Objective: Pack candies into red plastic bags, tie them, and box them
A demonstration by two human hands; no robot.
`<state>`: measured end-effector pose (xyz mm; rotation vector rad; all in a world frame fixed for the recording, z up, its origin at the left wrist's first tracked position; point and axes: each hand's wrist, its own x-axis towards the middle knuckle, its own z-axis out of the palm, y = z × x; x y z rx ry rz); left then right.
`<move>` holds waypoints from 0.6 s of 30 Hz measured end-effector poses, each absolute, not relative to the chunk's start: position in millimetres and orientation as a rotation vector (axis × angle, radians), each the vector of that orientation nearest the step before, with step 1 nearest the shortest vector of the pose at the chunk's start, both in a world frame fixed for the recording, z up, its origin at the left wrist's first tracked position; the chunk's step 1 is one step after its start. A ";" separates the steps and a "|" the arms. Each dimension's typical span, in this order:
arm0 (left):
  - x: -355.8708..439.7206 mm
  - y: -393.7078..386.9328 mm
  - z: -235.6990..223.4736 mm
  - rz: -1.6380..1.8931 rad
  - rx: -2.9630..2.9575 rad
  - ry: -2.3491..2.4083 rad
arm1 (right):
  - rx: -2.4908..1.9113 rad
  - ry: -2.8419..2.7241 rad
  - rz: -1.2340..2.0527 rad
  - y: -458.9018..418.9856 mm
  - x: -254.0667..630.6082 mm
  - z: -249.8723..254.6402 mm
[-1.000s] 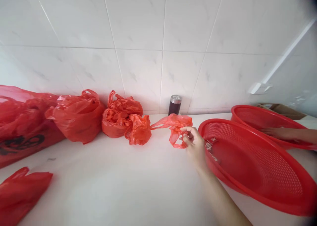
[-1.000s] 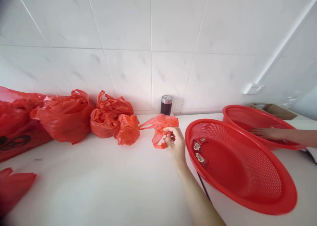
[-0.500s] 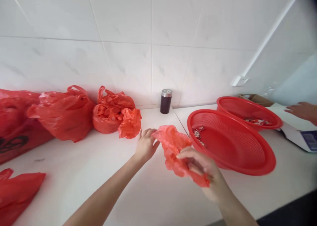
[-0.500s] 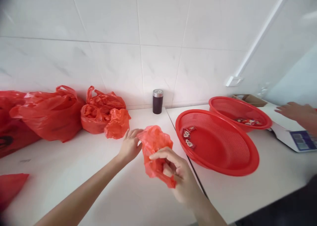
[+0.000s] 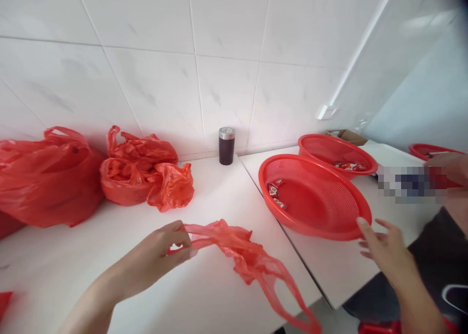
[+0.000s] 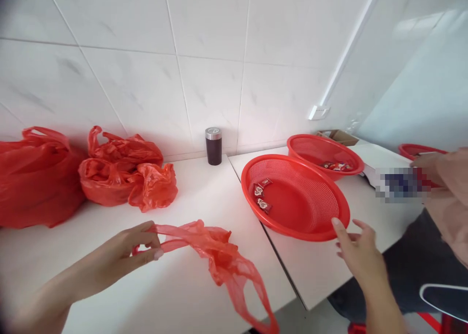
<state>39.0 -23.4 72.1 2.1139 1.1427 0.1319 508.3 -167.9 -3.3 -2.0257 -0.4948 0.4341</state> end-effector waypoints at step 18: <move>20.0 -81.9 29.4 0.728 1.102 0.943 | -2.023 -1.239 -0.052 -102.8 407.4 47.1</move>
